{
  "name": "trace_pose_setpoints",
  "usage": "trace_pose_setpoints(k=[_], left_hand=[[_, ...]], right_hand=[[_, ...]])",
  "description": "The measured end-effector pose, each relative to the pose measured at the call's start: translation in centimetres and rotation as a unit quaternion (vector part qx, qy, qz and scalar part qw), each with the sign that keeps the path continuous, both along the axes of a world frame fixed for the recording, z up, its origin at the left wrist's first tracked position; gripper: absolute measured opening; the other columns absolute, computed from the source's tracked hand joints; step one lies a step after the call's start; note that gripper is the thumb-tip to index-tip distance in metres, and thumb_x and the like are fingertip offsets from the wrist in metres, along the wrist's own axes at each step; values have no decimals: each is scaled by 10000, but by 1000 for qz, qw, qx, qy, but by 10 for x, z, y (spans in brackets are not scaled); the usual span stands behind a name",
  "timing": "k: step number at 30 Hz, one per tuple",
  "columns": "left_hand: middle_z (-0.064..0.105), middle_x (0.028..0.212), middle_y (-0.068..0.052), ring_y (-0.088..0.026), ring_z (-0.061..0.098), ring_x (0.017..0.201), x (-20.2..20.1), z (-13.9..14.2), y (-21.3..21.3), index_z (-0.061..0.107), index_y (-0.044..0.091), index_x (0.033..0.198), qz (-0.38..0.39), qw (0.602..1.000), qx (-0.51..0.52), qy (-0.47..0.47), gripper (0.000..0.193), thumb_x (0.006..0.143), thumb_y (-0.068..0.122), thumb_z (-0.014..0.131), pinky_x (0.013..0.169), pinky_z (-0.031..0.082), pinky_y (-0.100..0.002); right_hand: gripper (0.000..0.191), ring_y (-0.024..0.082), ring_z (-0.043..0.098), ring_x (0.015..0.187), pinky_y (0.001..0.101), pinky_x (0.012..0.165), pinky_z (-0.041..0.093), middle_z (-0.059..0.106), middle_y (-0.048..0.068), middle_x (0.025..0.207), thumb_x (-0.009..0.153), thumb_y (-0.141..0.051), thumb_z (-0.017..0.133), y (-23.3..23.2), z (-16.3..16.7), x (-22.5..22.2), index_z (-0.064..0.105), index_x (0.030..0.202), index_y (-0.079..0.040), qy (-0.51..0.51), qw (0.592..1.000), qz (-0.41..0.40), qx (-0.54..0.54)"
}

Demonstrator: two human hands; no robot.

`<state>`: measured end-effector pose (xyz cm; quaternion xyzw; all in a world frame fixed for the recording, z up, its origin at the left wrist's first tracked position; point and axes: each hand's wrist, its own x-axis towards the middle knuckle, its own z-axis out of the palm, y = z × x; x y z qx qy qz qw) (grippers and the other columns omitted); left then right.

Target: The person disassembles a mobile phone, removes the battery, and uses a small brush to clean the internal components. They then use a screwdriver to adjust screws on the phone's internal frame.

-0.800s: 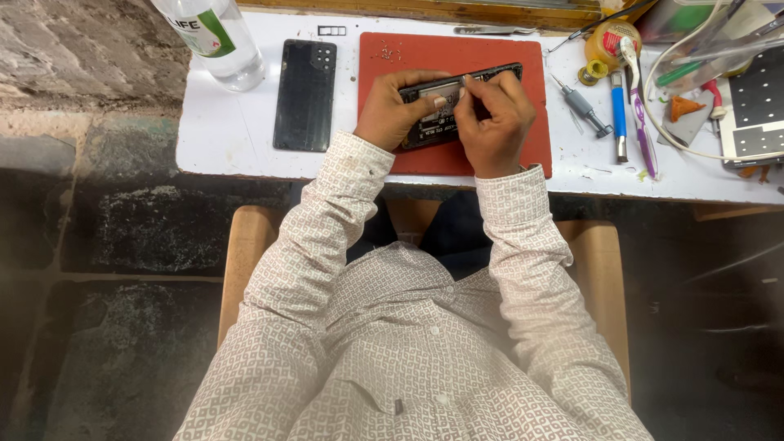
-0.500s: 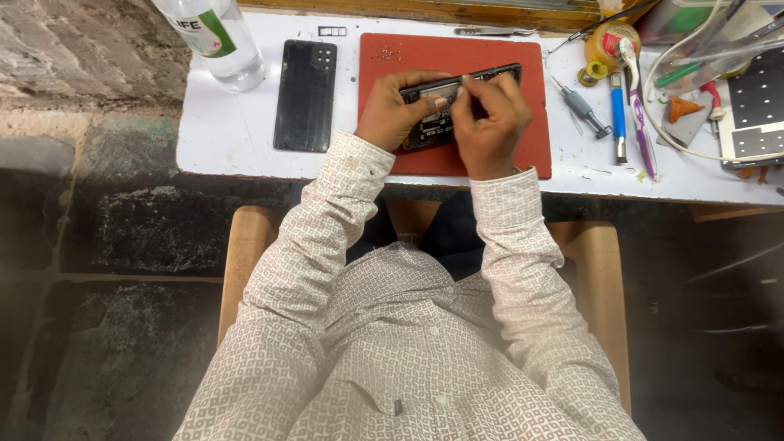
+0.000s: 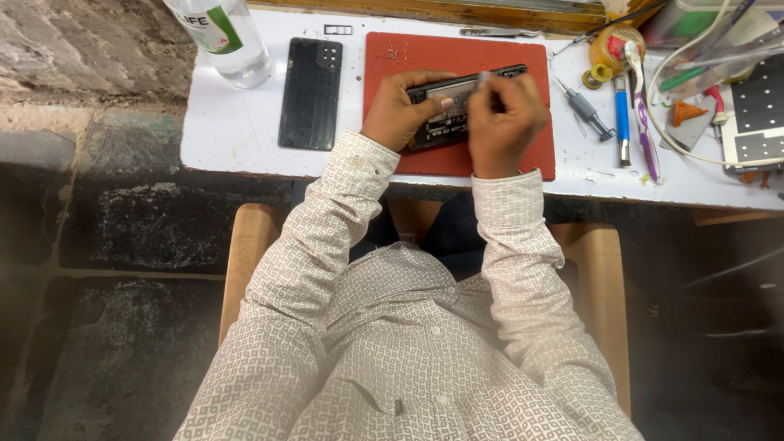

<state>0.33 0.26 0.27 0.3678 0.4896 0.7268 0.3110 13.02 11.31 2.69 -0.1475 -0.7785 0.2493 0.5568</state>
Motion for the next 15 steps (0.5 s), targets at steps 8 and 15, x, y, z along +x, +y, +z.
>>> trace_pose_setpoints(k=[8,15], left_hand=[[779,1064,-177,-195,778,869,3,6,-3,697,-35,1220,5,1000,-7,2,338,895,38,756,769,675,-297],[770,1087,-186,-200,772,900,2,6,-3,698,-47,1222,0,1000,8,7,340,896,16,771,793,673,-307]], right_hand=[[67,107,604,638,252,542,465,626,54,788,867,82,726,3,-3,2,755,917,49,1,1000,4,3],[52,127,574,622,261,545,448,623,63,780,846,77,747,17,-1,0,761,878,38,5,998,-64,-20]])
